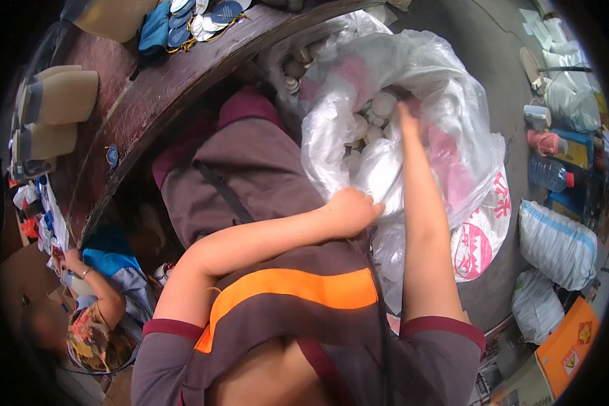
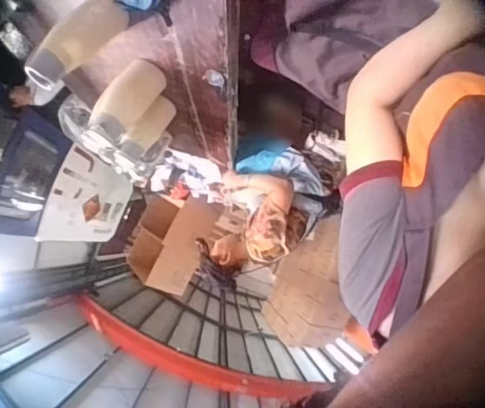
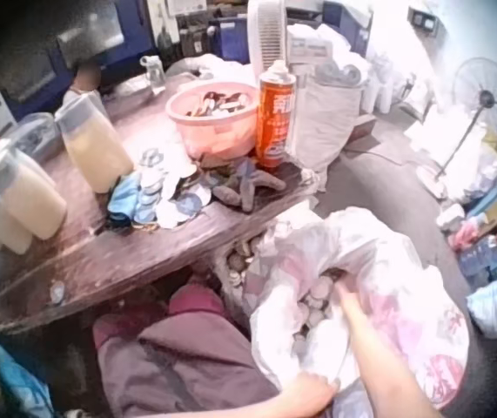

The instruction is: The person assembles beige pitchers by attaching gray handles and white lids. They repeatedly pick up pitcher bodies, handles, and lids from a plastic bag and the table, fit the parts together, and place the completed units on the table.

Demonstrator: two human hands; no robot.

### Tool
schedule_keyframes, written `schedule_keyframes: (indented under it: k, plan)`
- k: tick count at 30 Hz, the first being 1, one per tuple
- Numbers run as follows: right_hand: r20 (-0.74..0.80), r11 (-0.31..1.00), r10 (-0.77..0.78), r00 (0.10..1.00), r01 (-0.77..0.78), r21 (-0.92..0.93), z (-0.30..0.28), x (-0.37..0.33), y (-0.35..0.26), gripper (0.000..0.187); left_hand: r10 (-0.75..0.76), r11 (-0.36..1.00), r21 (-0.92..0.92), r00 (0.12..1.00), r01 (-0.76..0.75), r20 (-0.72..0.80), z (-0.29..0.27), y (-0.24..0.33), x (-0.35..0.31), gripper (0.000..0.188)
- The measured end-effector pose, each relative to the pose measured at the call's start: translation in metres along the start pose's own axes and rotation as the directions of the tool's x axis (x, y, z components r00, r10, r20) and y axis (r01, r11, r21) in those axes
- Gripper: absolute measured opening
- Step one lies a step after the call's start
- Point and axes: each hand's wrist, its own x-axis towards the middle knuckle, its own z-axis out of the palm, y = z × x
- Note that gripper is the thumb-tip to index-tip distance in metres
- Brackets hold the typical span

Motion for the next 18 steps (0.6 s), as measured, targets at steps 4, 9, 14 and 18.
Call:
schedule_keyframes:
  k: [4, 9, 14, 18]
  plan:
    - [0.114, 0.945, 0.131, 0.985, -0.159, 0.286, -0.009, 0.031, -0.016, 0.085, 0.014, 1.000, 0.002, 0.999, -0.014, -0.030, 0.007, -0.003, -0.003, 0.020]
    - [0.027, 0.447, -0.331, 0.943, 0.182, -0.876, 0.001, -0.033, -0.022, 0.051, 0.040, 0.997, -0.063, 0.999, -0.042, -0.037, 0.003, -0.004, -0.002, 0.018]
    - [0.143, 0.835, -0.229, 0.963, 0.270, -0.479, -0.017, -0.015, 0.023, 0.034, -0.104, 0.947, -0.309, 0.993, 0.085, -0.046, -0.014, -0.020, -0.011, 0.022]
    - [0.199, 0.965, -0.218, 0.955, 0.181, 0.189, -0.030, -0.022, 0.033, 0.024, -0.287, 0.848, -0.455, 0.957, 0.271, 0.035, -0.022, -0.040, -0.007, 0.038]
